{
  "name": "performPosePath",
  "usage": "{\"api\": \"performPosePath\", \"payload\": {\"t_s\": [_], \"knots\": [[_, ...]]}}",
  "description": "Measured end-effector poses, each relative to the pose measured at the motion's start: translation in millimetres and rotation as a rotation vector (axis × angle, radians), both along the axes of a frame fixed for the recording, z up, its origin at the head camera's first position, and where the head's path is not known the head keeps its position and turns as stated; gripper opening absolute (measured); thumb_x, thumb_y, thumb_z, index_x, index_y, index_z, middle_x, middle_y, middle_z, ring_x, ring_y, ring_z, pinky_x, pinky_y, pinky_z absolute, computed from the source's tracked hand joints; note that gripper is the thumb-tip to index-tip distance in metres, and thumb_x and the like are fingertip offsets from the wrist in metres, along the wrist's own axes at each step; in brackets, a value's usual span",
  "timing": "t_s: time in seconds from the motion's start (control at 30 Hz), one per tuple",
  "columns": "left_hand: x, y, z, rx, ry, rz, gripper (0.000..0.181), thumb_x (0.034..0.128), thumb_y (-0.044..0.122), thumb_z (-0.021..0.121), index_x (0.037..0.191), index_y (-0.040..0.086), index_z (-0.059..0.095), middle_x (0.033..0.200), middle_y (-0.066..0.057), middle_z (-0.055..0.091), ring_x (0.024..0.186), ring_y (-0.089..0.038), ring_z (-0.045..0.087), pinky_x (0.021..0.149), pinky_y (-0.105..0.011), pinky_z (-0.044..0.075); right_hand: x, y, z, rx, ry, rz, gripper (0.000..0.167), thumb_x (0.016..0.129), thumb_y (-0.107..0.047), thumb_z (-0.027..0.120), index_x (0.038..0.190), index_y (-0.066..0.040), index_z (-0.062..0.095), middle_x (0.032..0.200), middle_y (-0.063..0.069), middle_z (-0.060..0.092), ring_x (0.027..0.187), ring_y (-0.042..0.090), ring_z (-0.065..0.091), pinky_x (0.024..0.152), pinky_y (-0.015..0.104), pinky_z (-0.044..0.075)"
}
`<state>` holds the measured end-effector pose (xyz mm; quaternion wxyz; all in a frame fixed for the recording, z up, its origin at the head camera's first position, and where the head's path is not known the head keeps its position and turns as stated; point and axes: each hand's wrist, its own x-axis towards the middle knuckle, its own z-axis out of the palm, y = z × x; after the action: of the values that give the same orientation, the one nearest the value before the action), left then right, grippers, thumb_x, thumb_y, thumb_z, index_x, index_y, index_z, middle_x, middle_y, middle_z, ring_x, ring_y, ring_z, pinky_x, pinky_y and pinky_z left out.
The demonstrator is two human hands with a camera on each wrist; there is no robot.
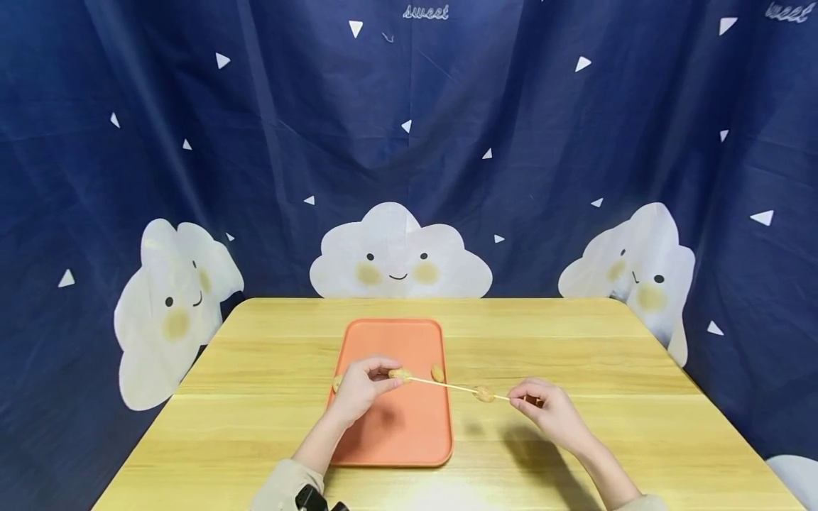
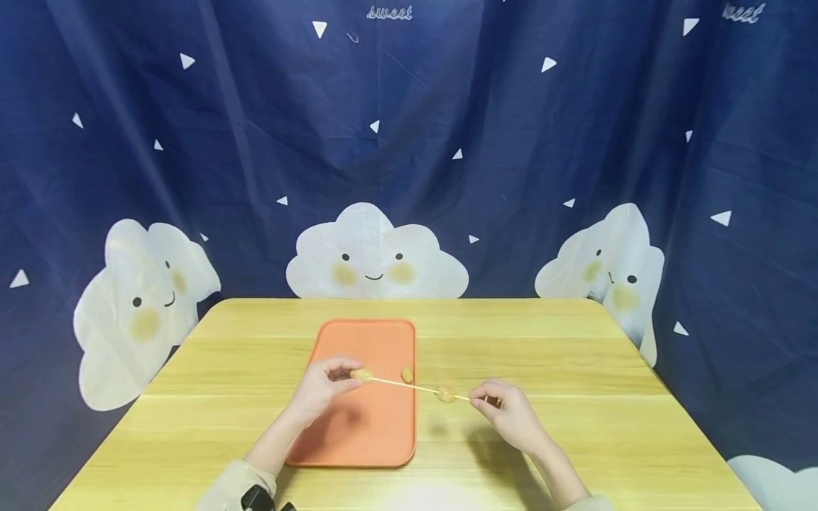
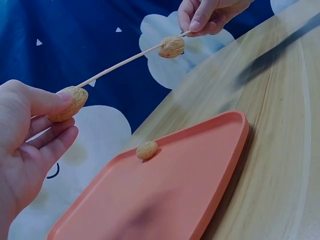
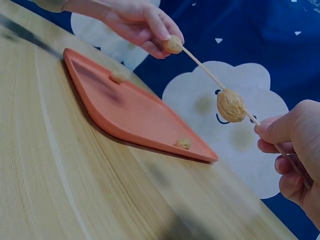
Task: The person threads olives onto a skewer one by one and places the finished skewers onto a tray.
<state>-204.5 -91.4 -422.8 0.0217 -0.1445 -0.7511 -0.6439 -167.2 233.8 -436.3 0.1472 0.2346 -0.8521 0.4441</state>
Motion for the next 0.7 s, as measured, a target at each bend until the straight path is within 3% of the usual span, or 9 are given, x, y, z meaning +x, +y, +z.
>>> {"api": "performPosePath", "payload": {"t_s": [0.47, 0.7], "knots": [[-3.8, -1.9, -3.7, 0.012, 0.097, -0.044, 0.024, 0.0727, -0.005, 0.073, 0.097, -0.006, 0.069, 0.093, -0.015, 0.065, 0.077, -0.011, 0.060, 0.069, -0.022, 0.053, -2.5, -4.9, 4.3, -0.018, -0.017, 0.014, 0.014, 0.081, 0.001, 0.066, 0.082, -0.013, 0.068, 0.078, -0.004, 0.061, 0.057, 0.004, 0.043, 0.045, 0.021, 0.039], [-2.2, -2.0, -4.2, 0.020, 0.106, -0.057, 0.026, 0.0725, -0.007, 0.073, 0.097, -0.010, 0.066, 0.094, -0.020, 0.063, 0.078, -0.011, 0.061, 0.071, -0.023, 0.053, -0.8, -9.5, 6.9, -0.021, -0.048, 0.020, 0.018, 0.080, 0.008, 0.064, 0.082, -0.009, 0.068, 0.077, 0.007, 0.061, 0.056, 0.005, 0.042, 0.044, 0.021, 0.038]]}}
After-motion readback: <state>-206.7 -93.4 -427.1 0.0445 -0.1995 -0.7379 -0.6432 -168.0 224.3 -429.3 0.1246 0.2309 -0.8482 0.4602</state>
